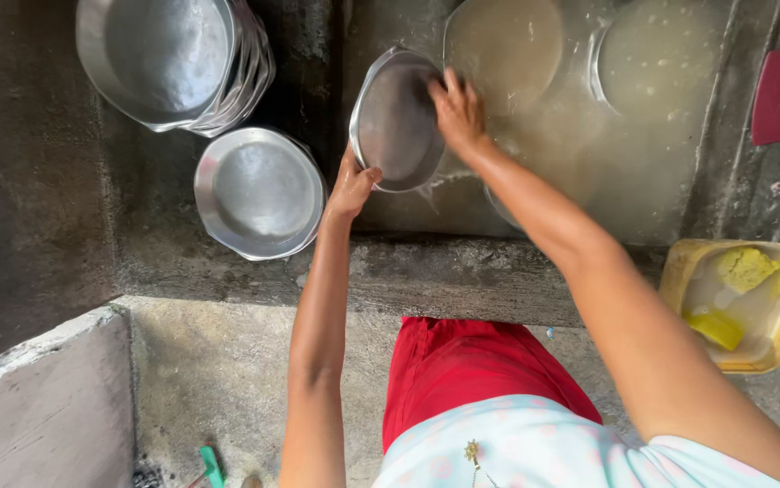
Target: The person washes multiple metal plates in a concrete sink using a steel wool scrubber and running water. They scrub each plate, rinse it, and place it in a growing stack of clean plates on the left side of the sink.
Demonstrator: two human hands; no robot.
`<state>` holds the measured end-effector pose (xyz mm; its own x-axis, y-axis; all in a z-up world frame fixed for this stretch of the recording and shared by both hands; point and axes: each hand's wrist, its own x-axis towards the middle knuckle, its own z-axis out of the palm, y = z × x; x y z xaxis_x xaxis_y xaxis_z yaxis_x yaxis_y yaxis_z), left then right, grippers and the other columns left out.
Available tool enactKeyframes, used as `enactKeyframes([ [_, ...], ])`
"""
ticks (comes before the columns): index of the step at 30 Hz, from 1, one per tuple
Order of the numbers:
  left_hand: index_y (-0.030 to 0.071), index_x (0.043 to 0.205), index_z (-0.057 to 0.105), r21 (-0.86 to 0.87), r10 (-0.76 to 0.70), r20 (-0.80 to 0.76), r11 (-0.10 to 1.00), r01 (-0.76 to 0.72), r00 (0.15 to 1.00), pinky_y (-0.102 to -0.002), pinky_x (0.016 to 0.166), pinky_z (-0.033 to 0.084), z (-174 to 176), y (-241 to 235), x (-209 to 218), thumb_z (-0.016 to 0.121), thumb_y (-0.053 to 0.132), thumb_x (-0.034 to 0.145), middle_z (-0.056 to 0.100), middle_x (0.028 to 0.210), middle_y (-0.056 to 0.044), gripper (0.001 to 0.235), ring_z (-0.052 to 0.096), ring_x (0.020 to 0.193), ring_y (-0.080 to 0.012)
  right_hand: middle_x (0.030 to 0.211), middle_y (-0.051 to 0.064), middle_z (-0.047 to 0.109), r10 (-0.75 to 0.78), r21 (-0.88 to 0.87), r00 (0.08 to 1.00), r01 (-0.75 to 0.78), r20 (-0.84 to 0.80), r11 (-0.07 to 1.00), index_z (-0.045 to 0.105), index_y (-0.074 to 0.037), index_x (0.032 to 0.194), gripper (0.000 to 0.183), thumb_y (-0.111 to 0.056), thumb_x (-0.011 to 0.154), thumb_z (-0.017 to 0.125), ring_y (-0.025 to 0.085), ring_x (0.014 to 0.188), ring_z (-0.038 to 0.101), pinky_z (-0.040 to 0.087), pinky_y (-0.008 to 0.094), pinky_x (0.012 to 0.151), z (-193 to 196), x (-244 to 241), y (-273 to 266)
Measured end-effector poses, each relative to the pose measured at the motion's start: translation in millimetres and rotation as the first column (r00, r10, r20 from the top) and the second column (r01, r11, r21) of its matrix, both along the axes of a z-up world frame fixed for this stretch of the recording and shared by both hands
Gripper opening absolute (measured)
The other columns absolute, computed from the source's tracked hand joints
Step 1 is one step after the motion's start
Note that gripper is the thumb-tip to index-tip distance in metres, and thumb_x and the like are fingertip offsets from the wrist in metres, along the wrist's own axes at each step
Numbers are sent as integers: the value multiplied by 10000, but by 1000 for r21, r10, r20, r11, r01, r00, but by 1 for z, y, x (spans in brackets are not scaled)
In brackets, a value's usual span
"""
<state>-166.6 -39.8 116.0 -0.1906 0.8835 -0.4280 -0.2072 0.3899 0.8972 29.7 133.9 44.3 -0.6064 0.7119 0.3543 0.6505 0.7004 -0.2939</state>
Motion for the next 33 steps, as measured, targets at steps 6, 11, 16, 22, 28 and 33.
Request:
enactKeyframes([
  [6, -18, 1496, 449, 163, 99, -41, 982, -91, 994, -323, 777, 506, -18, -15, 5, 550, -61, 771, 613, 1164, -157, 734, 579, 953, -219, 1067, 204, 617, -212, -566, 971, 116, -107, 816, 671, 6, 1038, 277, -53, 789, 777, 414, 1015, 612, 508, 516, 869, 3, -16, -68],
  [11, 29, 1432, 422, 12, 160, 33, 987, -161, 987, -337, 787, 525, -2, -39, 21, 591, -47, 737, 609, 1149, -101, 719, 593, 962, -206, 1159, 150, 588, 8, -267, 886, -148, -463, 952, 662, -33, 1154, 305, 15, 868, 756, 358, 1075, 621, 532, 454, 920, 114, -63, -65],
  [16, 20, 1539, 296, 58, 477, -169, 878, -475, 862, -426, 1066, 459, 59, -94, -4, 672, 73, 885, 474, 1419, -188, 757, 530, 1269, -290, 1128, 131, 578, 224, -248, 908, -322, -353, 914, 680, -70, 1136, 284, 17, 877, 760, 320, 1046, 627, 563, 393, 885, 175, -66, -123],
  [22, 54, 1554, 369, 129, 669, -497, 687, -715, 553, -467, 1098, 519, 110, -170, -67, 555, 333, 1014, 523, 1492, -182, 635, 561, 1348, -328, 1109, 101, 583, -163, -422, 773, -147, -614, 894, 637, -11, 1139, 309, 113, 867, 717, 230, 1028, 610, 520, 351, 935, 175, -37, -114],
  [28, 56, 1517, 479, 20, 486, -765, 674, -739, 423, -436, 1026, 593, 59, -200, -129, 611, 218, 1025, 616, 1409, -185, 535, 684, 1222, -334, 1068, 62, 610, -367, -637, 724, -129, -584, 760, 630, -14, 1133, 279, 87, 885, 707, 173, 990, 605, 510, 311, 926, 111, 0, -129],
  [33, 4, 1450, 490, 203, 176, -979, 825, -528, -101, -496, 929, 524, 84, -173, -97, 791, 214, 908, 566, 1198, -231, 655, 583, 1120, -390, 1048, 41, 641, -539, -766, 598, -213, -593, 607, 614, -29, 1172, 264, 55, 932, 685, 158, 975, 600, 522, 313, 904, 76, 46, -134],
])
